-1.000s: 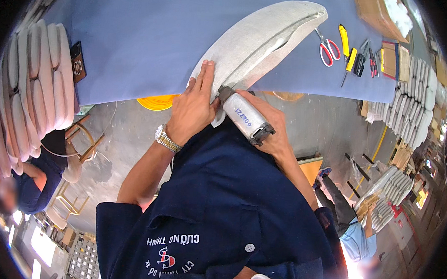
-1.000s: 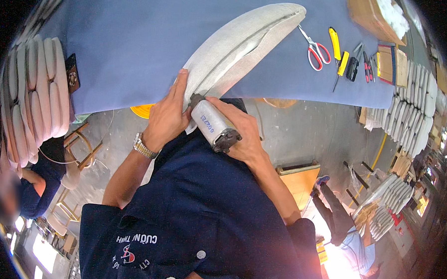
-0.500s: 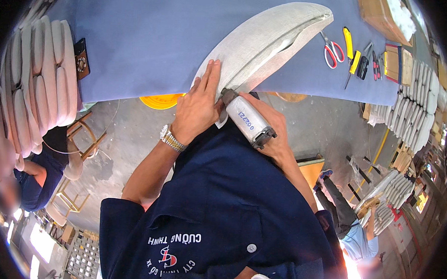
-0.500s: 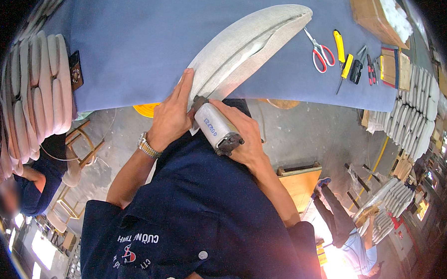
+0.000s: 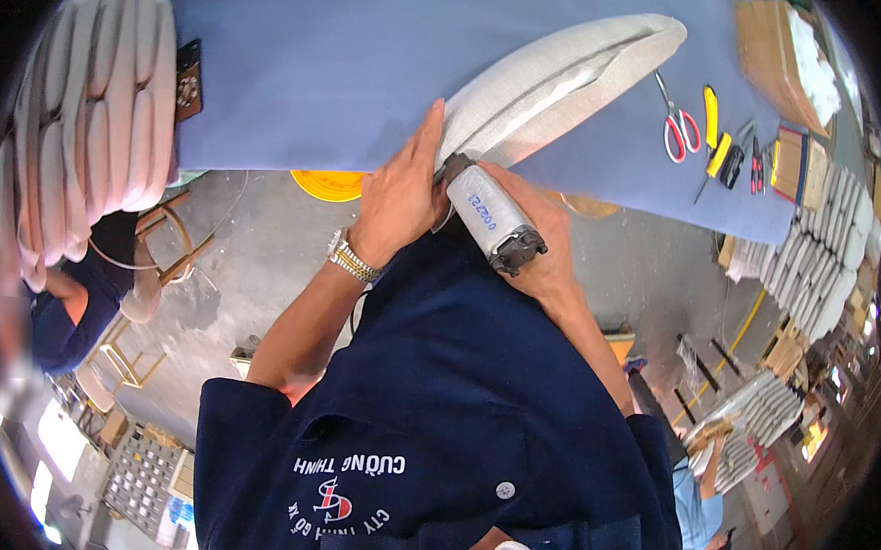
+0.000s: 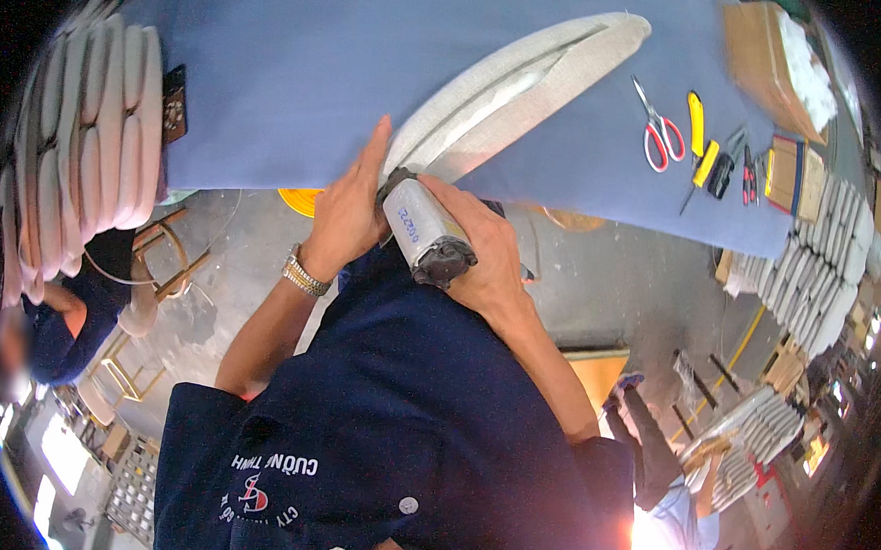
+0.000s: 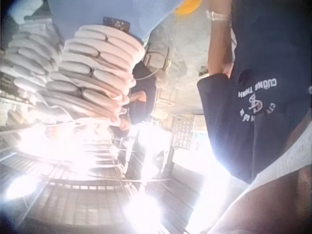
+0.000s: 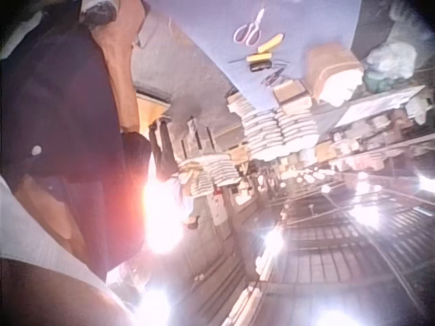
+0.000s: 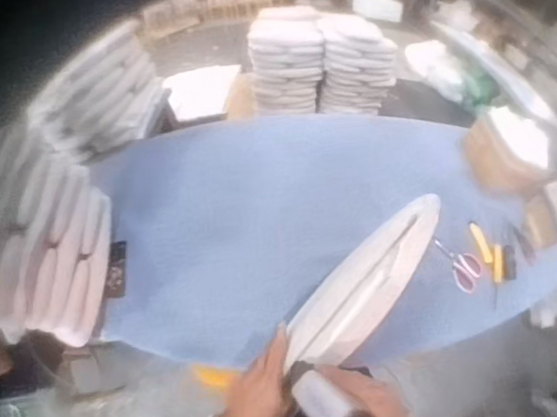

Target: The person assembles a cushion by folding white fabric over a foam insert, using a staple gun to secure the fabric edges, and trimming excess material with scissors. The process is repeated for multiple cushions on a workbench in a workshop.

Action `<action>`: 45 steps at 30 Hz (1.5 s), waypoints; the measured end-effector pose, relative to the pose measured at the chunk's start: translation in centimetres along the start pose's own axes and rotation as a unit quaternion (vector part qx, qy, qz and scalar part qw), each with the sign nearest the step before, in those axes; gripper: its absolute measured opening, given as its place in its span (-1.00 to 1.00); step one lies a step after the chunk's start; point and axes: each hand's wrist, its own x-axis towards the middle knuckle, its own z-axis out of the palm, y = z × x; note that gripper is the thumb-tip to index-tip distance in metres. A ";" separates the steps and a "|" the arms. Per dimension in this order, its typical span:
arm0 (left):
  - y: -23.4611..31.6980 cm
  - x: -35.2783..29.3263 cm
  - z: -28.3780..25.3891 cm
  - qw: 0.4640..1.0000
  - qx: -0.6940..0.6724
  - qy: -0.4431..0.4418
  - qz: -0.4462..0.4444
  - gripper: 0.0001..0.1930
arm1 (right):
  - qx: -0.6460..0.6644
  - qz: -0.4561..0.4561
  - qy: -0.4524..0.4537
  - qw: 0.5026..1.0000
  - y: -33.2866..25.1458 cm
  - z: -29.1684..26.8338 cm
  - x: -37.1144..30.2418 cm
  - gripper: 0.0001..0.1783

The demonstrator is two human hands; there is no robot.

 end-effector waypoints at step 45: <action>0.2 -1.3 1.3 0.999 -0.010 0.036 0.027 -0.07 | -0.025 0.027 -0.049 0.998 -0.7 -1.2 0.7 -0.31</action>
